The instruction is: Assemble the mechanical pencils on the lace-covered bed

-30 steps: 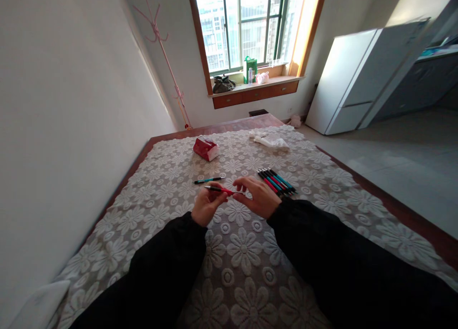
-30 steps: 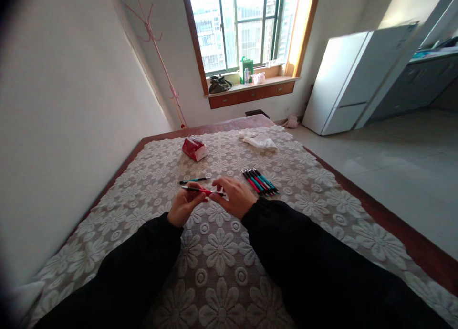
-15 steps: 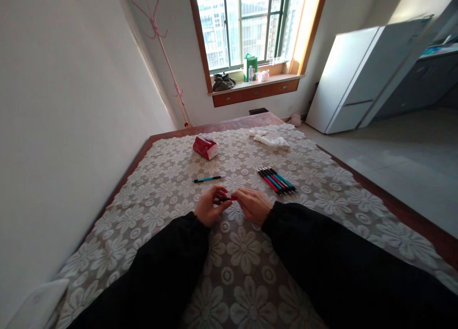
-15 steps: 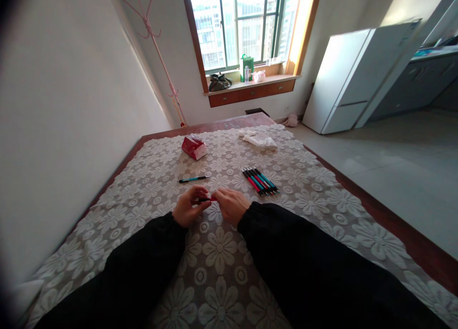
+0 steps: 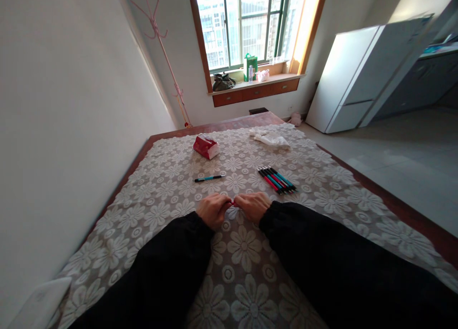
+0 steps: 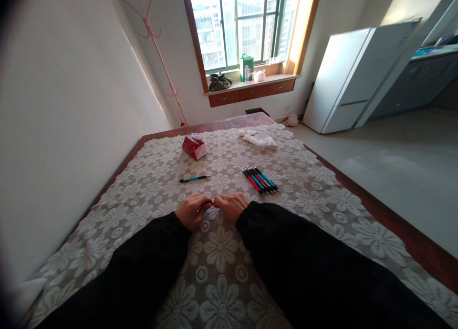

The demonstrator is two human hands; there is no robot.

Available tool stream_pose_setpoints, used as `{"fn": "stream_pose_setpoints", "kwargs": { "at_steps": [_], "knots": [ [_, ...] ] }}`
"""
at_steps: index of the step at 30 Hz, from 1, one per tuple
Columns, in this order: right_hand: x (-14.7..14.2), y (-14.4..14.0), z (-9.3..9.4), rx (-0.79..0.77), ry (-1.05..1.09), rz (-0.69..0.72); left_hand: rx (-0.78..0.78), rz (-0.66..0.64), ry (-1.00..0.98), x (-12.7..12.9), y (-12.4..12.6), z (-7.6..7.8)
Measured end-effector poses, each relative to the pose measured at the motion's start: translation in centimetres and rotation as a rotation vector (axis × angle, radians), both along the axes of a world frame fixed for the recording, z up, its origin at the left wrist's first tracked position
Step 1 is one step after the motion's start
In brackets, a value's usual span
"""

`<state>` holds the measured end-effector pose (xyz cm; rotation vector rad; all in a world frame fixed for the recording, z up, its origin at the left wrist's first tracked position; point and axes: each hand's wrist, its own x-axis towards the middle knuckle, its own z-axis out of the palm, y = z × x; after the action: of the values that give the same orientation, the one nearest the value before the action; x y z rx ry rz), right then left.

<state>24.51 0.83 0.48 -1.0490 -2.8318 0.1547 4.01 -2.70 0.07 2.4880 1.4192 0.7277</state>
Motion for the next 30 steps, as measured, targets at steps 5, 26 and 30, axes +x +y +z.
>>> {"fn": "stream_pose_setpoints", "kwargs": {
  "at_steps": [5,26,30],
  "knots": [
    [-0.37,-0.48,0.3,0.09,-0.027,0.029,-0.025,0.053,0.097,0.24,-0.31,0.3],
    [-0.4,-0.82,0.2,-0.045,-0.063,-0.045,0.067,0.026,0.205,0.46,-0.84,0.51],
    [-0.34,-0.92,0.25,0.013,-0.069,0.0,-0.069,0.08,0.127,0.59,-0.7,0.28]
  ]
}}
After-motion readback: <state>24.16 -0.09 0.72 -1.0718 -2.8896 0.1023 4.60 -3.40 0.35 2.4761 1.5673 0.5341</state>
